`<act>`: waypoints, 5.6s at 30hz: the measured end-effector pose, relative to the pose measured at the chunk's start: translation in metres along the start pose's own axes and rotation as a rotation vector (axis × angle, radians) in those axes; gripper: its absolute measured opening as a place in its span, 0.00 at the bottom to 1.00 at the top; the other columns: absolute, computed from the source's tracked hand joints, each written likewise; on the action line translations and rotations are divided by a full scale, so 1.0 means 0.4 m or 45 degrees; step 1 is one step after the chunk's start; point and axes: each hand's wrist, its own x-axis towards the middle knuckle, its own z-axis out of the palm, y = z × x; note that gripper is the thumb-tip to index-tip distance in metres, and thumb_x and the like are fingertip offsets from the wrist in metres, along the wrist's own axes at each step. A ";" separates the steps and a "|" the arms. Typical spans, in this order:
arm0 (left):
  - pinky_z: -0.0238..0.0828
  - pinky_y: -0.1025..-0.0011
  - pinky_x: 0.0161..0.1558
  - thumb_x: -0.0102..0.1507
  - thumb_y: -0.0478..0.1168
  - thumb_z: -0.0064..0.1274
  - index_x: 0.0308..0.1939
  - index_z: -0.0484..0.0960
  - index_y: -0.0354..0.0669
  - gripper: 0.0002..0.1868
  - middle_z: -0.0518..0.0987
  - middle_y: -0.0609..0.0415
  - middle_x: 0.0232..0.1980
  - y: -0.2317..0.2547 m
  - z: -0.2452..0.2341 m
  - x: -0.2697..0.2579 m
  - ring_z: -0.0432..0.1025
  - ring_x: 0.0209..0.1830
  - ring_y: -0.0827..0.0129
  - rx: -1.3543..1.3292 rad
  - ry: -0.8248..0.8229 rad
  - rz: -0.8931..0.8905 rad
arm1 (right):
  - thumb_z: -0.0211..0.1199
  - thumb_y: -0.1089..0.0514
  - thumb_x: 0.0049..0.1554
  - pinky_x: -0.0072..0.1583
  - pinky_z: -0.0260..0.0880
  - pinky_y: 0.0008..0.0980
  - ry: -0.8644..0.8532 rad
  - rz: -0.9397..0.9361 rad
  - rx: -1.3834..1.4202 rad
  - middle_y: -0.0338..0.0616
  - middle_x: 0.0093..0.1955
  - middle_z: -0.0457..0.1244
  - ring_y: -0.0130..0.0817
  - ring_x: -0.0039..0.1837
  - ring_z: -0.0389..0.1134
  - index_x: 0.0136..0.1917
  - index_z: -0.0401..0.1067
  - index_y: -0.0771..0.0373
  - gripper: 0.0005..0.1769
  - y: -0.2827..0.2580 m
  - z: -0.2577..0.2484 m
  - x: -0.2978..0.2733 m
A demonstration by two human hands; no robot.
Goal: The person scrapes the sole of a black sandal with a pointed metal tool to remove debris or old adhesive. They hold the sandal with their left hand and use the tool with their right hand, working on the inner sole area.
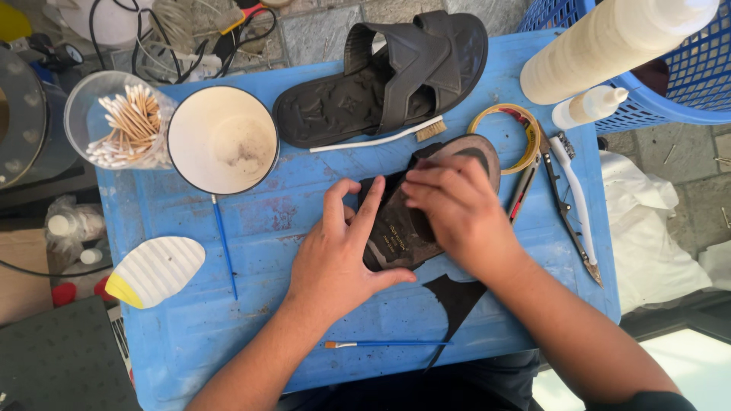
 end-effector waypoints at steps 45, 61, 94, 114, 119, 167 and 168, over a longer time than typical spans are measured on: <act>0.76 0.61 0.44 0.39 0.64 0.75 0.75 0.60 0.43 0.67 0.61 0.43 0.65 0.001 0.007 -0.008 0.73 0.44 0.59 0.070 0.031 0.011 | 0.71 0.67 0.58 0.61 0.66 0.41 0.195 0.293 -0.259 0.45 0.55 0.69 0.47 0.57 0.65 0.52 0.79 0.65 0.08 0.058 -0.029 -0.005; 0.50 0.43 0.68 0.43 0.67 0.70 0.73 0.61 0.35 0.64 0.61 0.43 0.75 0.020 0.013 0.018 0.56 0.75 0.52 0.259 0.078 0.230 | 0.69 0.69 0.64 0.62 0.70 0.37 0.311 0.354 -0.054 0.48 0.59 0.67 0.45 0.61 0.70 0.60 0.76 0.66 0.11 0.080 -0.059 -0.033; 0.58 0.53 0.70 0.40 0.56 0.77 0.69 0.64 0.32 0.61 0.64 0.42 0.69 0.019 0.018 0.012 0.60 0.70 0.45 -0.015 0.127 0.143 | 0.66 0.73 0.53 0.62 0.68 0.45 0.079 0.183 -0.145 0.49 0.59 0.65 0.50 0.61 0.66 0.53 0.76 0.67 0.14 0.047 -0.033 0.022; 0.57 0.50 0.69 0.40 0.61 0.76 0.70 0.63 0.32 0.63 0.62 0.41 0.70 0.019 0.022 0.010 0.58 0.71 0.44 0.051 0.125 0.120 | 0.65 0.68 0.70 0.59 0.71 0.30 0.383 0.344 0.099 0.48 0.55 0.68 0.40 0.57 0.71 0.57 0.73 0.67 0.04 0.076 -0.064 -0.047; 0.57 0.49 0.66 0.39 0.61 0.76 0.70 0.63 0.33 0.64 0.63 0.42 0.70 0.024 0.011 0.008 0.58 0.71 0.44 0.039 0.097 0.085 | 0.60 0.65 0.74 0.46 0.66 0.19 0.474 0.634 0.631 0.45 0.52 0.68 0.22 0.45 0.67 0.62 0.70 0.68 0.05 0.110 -0.053 -0.089; 0.73 0.64 0.34 0.34 0.72 0.69 0.77 0.59 0.61 0.69 0.73 0.56 0.32 0.003 -0.020 -0.005 0.68 0.35 0.63 0.146 -0.131 -0.106 | 0.71 0.66 0.55 0.41 0.67 0.33 -0.196 0.517 0.242 0.45 0.40 0.66 0.37 0.39 0.69 0.48 0.77 0.65 0.07 -0.073 -0.001 0.018; 0.73 0.65 0.34 0.34 0.72 0.69 0.77 0.59 0.61 0.69 0.72 0.56 0.31 0.004 -0.022 -0.003 0.68 0.35 0.63 0.144 -0.130 -0.115 | 0.71 0.66 0.55 0.42 0.68 0.32 -0.161 0.481 0.237 0.45 0.42 0.66 0.37 0.40 0.69 0.49 0.77 0.65 0.08 -0.068 0.004 0.022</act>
